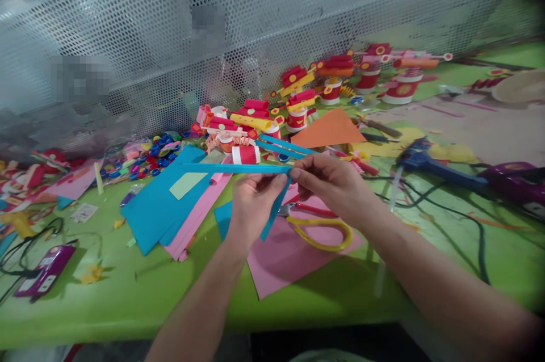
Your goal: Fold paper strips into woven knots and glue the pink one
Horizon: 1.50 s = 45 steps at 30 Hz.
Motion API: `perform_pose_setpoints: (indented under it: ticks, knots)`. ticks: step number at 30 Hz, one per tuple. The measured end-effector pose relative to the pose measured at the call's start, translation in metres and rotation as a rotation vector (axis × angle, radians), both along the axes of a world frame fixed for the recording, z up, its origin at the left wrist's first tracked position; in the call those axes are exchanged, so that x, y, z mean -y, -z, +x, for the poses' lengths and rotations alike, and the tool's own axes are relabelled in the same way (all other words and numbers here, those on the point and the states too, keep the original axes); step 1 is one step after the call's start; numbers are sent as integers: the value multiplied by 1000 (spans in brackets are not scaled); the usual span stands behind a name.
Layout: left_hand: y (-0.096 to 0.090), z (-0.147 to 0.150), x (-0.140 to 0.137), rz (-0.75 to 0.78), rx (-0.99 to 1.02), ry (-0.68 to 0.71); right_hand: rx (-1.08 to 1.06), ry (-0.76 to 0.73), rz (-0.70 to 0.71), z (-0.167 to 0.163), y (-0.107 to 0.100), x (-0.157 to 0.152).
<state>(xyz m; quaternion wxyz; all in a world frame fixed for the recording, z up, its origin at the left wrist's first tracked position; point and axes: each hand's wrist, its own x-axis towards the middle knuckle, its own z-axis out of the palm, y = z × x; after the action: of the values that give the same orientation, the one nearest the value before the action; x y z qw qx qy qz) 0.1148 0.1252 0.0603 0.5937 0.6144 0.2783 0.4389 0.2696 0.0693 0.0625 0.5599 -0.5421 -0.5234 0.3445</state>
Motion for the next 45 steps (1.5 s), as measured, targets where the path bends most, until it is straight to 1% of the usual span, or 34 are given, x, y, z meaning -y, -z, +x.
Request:
perform_pose_setpoints:
  ticks: [2, 5, 8, 10, 13, 14, 17, 22, 25, 29, 33, 37, 40, 45]
  knots:
    - [1, 1, 0, -19, 39, -11, 20, 7, 20, -1, 3, -1]
    - [3, 3, 0, -63, 88, -4, 85, 55, 49, -4, 6, -2]
    - [3, 2, -2, -115, 144, 14, 47, 50, 39, -4, 6, 0]
    - [4, 1, -6, -219, 182, 75, 0, 11, 31, -3, 4, 1]
    - [7, -2, -15, -423, 214, 199, -61, -63, 26, -2, 1, 3]
    - [8, -2, -17, -461, 223, 223, -70, -82, 23, -2, 0, 4]
    - [12, -2, -19, -471, 253, 241, -55, -107, 15, -1, -1, 5]
    - [11, -2, -18, -476, 232, 196, 58, -65, 10, -1, -2, 5]
    - [11, -1, -17, -395, 196, 189, 81, -35, 20, -2, -4, 5]
    - [14, 0, -16, -227, 142, 133, 65, -20, 34, -2, -3, 4]
    - [13, 0, -13, -7, 12, 42, 82, -26, 93, 2, 8, 0]
    - [10, -1, -8, 215, -118, -29, 147, 33, 114, 3, 17, -2]
    - [10, -1, -6, 307, -150, -63, 148, 41, 119, 1, 16, -2]
    - [10, -1, -2, 391, -216, -135, 72, -11, 130, 0, 12, -2]
